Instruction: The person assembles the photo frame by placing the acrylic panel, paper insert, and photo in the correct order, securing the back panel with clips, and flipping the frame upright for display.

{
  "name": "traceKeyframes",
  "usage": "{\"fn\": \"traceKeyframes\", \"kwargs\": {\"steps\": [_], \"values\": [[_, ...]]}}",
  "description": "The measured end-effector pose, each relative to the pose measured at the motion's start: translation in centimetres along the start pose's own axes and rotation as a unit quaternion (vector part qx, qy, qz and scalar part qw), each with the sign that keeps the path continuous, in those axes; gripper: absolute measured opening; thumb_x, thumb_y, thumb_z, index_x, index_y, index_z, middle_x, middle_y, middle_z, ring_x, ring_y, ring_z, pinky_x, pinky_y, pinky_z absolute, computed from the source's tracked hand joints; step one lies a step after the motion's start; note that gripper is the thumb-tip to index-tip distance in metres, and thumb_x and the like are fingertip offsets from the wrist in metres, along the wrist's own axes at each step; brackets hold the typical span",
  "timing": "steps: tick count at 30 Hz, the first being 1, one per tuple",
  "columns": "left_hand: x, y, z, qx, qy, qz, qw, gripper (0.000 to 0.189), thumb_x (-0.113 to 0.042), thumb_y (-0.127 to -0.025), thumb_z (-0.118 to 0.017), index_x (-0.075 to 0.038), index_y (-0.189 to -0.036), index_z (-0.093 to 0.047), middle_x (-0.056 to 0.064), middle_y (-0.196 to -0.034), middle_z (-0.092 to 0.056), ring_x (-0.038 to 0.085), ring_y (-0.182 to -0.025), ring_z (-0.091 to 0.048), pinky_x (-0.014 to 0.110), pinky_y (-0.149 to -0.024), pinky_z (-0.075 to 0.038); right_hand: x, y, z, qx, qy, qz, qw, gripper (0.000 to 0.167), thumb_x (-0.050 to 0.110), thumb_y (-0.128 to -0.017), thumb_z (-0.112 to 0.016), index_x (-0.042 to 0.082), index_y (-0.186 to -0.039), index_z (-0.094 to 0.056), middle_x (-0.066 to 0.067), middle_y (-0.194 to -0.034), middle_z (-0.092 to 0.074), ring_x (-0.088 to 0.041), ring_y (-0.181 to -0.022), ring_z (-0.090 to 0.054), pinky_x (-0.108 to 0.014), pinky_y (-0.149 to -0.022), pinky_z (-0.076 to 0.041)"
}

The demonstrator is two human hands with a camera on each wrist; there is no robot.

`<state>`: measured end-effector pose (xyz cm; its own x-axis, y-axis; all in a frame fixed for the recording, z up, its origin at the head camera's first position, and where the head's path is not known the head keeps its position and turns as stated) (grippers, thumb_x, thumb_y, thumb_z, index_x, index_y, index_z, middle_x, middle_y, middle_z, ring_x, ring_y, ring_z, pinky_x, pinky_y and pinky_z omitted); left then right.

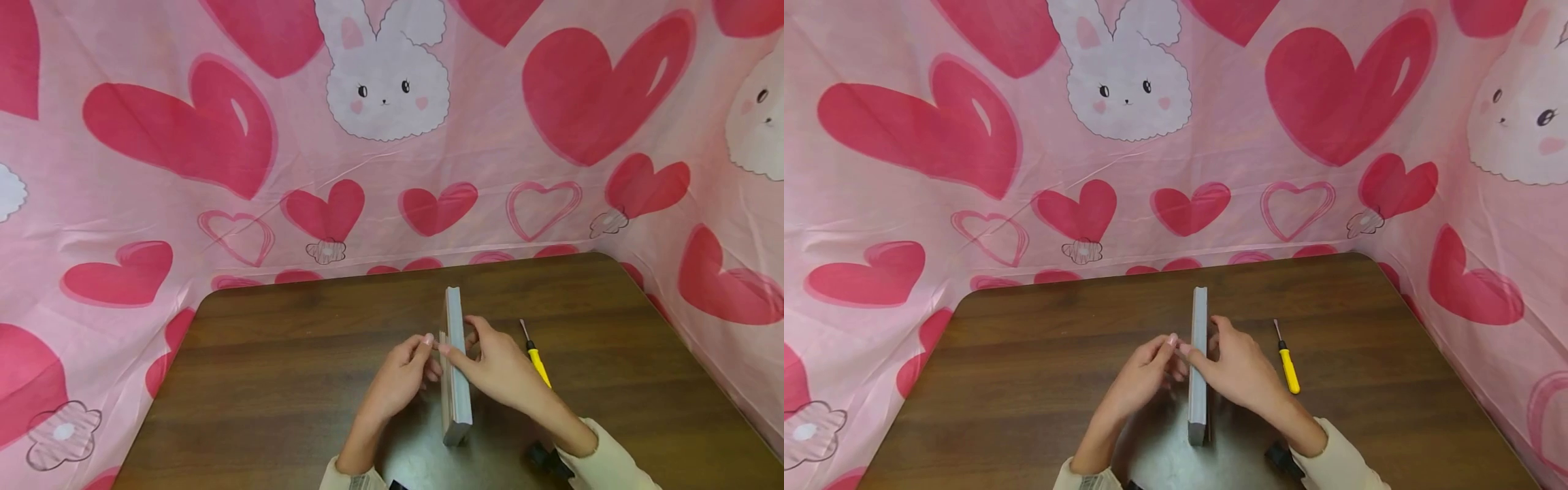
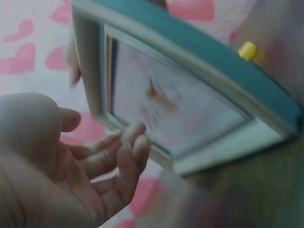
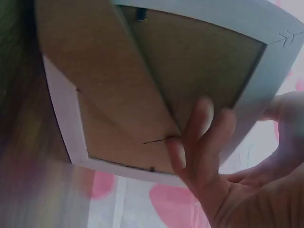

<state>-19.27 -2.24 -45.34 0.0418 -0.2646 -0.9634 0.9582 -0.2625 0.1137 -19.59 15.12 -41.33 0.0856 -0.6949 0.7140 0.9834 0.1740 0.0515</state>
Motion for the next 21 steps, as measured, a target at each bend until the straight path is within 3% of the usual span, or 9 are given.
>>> {"fn": "traceKeyframes", "kwargs": {"steps": [4, 8, 11, 16, 21], "values": [[2.7, -0.2, 0.3, -0.021, 0.015, 0.035, 0.9991, 0.037, -0.03, -0.11, -0.055, 0.002, -0.125, -0.065, 0.018, -0.098, -0.072, 0.021, -0.08, -0.067, 0.036, -0.067, -0.056, -0.4, -0.1, 0.8, -0.015, -0.041, -0.014, 0.999, 0.059, 0.022, -0.095, -0.071, -0.006, -0.142, -0.053, -0.014, -0.104, -0.075, -0.013, -0.075, -0.07, -0.028, -0.062, -0.058], [4.7, -0.4, 0.9, -0.053, 0.042, 0.065, 0.9956, 0.039, -0.026, -0.108, -0.059, 0.001, -0.136, -0.058, 0.017, -0.11, -0.07, 0.018, -0.087, -0.067, 0.035, -0.075, -0.059, -0.9, -0.2, 1.3, -0.021, -0.095, -0.022, 0.995, 0.053, 0.014, -0.095, -0.068, -0.008, -0.142, -0.054, -0.021, -0.116, -0.075, -0.02, -0.09, -0.075, -0.032, -0.071, -0.063], [5.4, -0.4, 1.4, -0.063, 0.072, 0.078, 0.9923, 0.052, -0.034, -0.108, -0.058, 0.002, -0.145, -0.048, 0.017, -0.116, -0.069, 0.016, -0.092, -0.069, 0.035, -0.082, -0.06, -1.3, -0.5, 1.4, -0.015, -0.144, -0.018, 0.9893, 0.05, 0.011, -0.097, -0.064, -0.008, -0.142, -0.054, -0.026, -0.122, -0.074, -0.023, -0.097, -0.076, -0.033, -0.076, -0.064], [6.3, -0.3, 1.4, -0.023, 0.131, 0.089, 0.987, 0.066, -0.046, -0.109, -0.054, 0.006, -0.148, -0.044, 0.015, -0.112, -0.074, 0.015, -0.089, -0.072, 0.03, -0.079, -0.06, -2.2, -0.9, 1.0, 0.007, -0.221, -0.03, 0.9747, 0.05, 0.01, -0.099, -0.06, -0.01, -0.144, -0.051, -0.029, -0.127, -0.071, -0.022, -0.094, -0.076, -0.032, -0.078, -0.064], [7.1, -0.1, 1.1, 0.022, 0.22, 0.1, 0.9701, 0.066, -0.047, -0.11, -0.051, 0.005, -0.151, -0.044, 0.009, -0.111, -0.076, 0.014, -0.092, -0.075, 0.03, -0.078, -0.061, -3.5, -1.1, 0.0, 0.042, -0.259, -0.052, 0.9635, 0.052, 0.011, -0.1, -0.058, -0.012, -0.145, -0.046, -0.029, -0.133, -0.068, -0.018, -0.095, -0.073, -0.028, -0.079, -0.061]]}}
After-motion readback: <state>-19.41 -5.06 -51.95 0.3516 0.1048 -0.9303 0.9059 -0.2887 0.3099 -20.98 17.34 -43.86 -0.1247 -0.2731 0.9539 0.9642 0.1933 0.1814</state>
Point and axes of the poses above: each hand's wrist, its own y-axis away from the middle knuckle, its own z-axis out of the back of the hand, x = y × z, the point moved 5 cm from there along -y, towards the middle knuckle
